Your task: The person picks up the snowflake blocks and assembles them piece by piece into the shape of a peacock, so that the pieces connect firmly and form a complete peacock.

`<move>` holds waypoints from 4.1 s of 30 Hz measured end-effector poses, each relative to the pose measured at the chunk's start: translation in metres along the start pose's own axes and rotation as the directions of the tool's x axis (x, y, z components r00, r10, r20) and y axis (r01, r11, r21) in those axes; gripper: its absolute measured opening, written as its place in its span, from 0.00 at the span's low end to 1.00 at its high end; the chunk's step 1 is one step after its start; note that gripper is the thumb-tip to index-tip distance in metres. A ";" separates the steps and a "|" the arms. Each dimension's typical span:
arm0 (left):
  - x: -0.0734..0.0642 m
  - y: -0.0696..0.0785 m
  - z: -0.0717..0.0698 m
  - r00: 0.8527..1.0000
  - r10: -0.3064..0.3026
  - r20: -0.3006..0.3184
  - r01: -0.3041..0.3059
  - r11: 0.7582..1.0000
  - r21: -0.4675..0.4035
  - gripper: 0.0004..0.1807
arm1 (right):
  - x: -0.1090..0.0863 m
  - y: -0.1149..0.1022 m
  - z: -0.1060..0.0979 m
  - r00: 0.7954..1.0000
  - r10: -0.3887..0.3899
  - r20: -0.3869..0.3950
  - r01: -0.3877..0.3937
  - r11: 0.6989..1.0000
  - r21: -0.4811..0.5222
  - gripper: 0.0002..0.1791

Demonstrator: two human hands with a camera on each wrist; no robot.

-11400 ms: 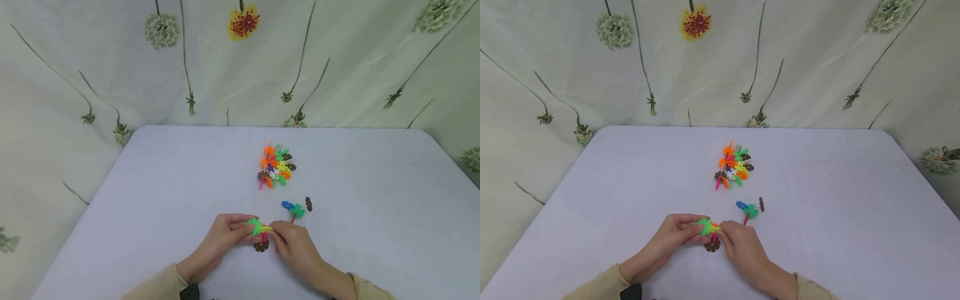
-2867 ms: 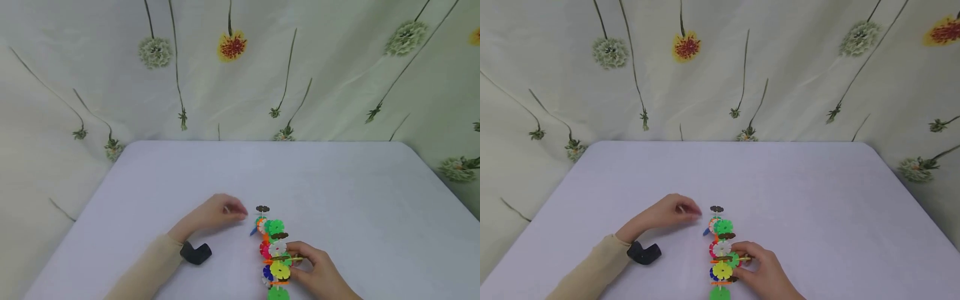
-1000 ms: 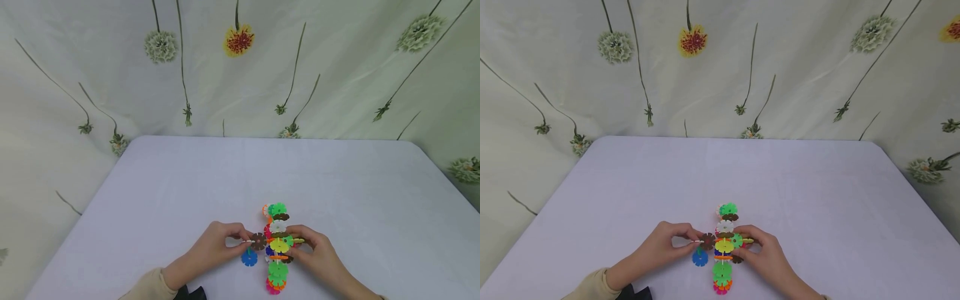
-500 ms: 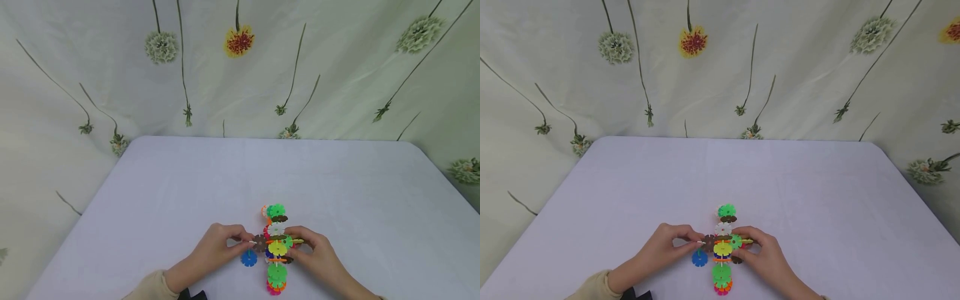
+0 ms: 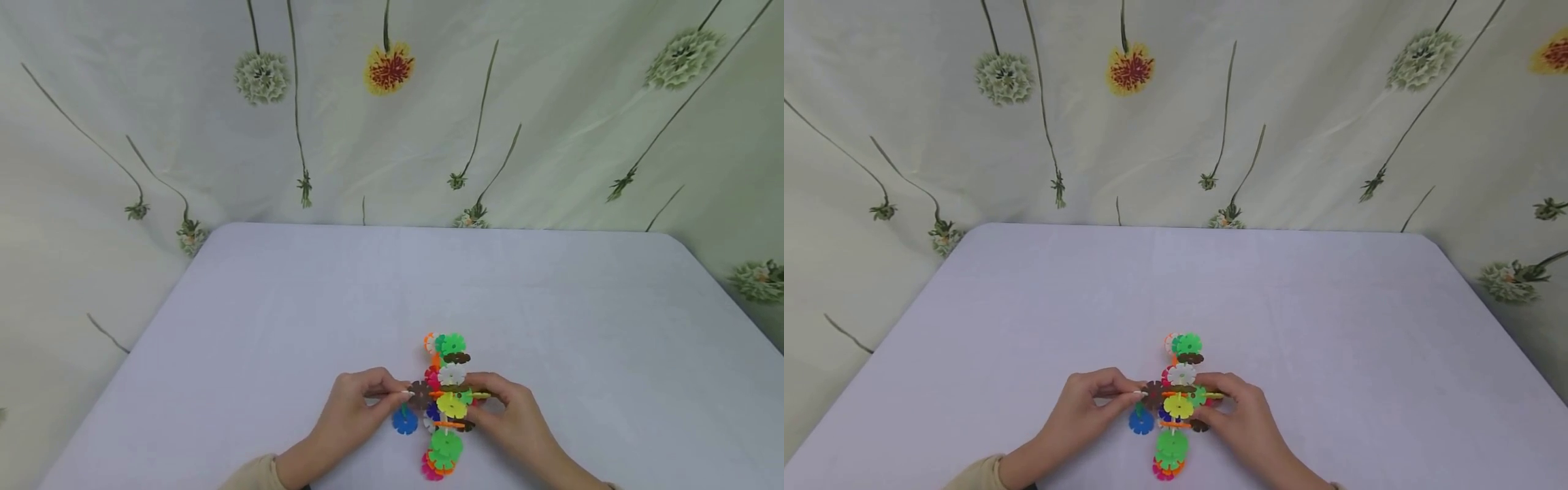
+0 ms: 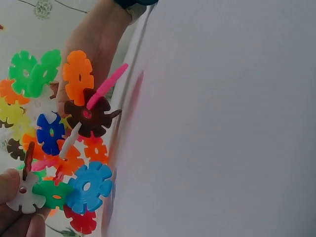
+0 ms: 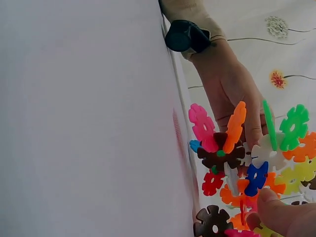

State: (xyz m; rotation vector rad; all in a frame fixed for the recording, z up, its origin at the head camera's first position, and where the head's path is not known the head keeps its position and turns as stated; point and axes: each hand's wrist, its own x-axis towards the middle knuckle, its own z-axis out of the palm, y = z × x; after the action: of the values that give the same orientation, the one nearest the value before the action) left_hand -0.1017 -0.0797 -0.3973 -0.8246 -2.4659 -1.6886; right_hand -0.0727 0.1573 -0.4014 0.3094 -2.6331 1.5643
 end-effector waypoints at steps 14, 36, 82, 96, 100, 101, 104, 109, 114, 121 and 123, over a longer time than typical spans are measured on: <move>0.000 -0.001 0.000 0.999 -0.032 -0.020 0.032 1.000 -0.001 0.04 | 0.001 -0.003 0.001 1.000 0.000 -0.001 0.000 1.000 -0.028 0.19; 0.001 -0.014 0.004 0.993 -0.091 0.074 0.091 0.996 0.003 0.22 | -0.002 0.001 0.007 1.000 -0.008 0.010 0.007 0.997 0.076 0.20; 0.006 -0.020 0.007 0.991 -0.110 0.082 0.131 0.935 -0.329 0.19 | 0.018 -0.013 0.022 0.977 -0.153 -0.148 0.164 0.984 0.068 0.20; 0.032 -0.033 -0.031 0.960 -0.170 0.220 0.238 0.912 -0.334 0.20 | 0.056 0.003 0.003 0.974 -0.221 0.042 0.207 0.954 0.218 0.12; 0.045 -0.037 -0.038 0.975 -0.115 0.191 0.168 0.942 -0.291 0.21 | 0.072 0.007 0.000 0.962 -0.273 0.016 0.264 0.941 0.210 0.13; 0.048 -0.037 -0.039 0.977 -0.094 0.190 0.144 0.952 -0.271 0.21 | 0.077 0.009 -0.002 0.959 -0.283 0.016 0.274 0.941 0.201 0.14; 0.058 -0.035 -0.039 0.982 -0.048 0.182 0.083 0.979 -0.187 0.17 | 0.096 0.014 -0.007 0.952 -0.302 0.050 0.289 0.941 0.178 0.13; 0.067 -0.016 -0.040 0.987 -0.015 0.157 0.021 0.999 -0.034 0.12 | 0.136 0.027 -0.017 0.918 -0.355 0.175 0.318 0.925 0.208 0.10; 0.070 -0.026 -0.034 0.990 -0.025 0.142 0.027 1.000 -0.013 0.16 | 0.169 0.038 -0.022 0.873 -0.338 0.351 0.225 0.919 0.323 0.05; 0.080 -0.046 -0.039 0.975 -0.044 0.216 0.052 0.998 -0.032 0.16 | 0.179 0.042 -0.032 0.822 -0.316 0.474 0.185 0.935 0.303 0.08; 0.089 -0.048 -0.046 0.983 -0.067 0.171 0.073 0.997 -0.031 0.15 | 0.176 0.041 -0.035 0.837 -0.312 0.450 0.203 0.940 0.274 0.11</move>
State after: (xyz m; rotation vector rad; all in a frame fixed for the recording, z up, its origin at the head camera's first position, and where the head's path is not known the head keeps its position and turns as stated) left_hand -0.2110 -0.0968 -0.3907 -0.9332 -2.6101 -1.7609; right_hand -0.2548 0.1825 -0.3923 1.1726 -2.5807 1.8711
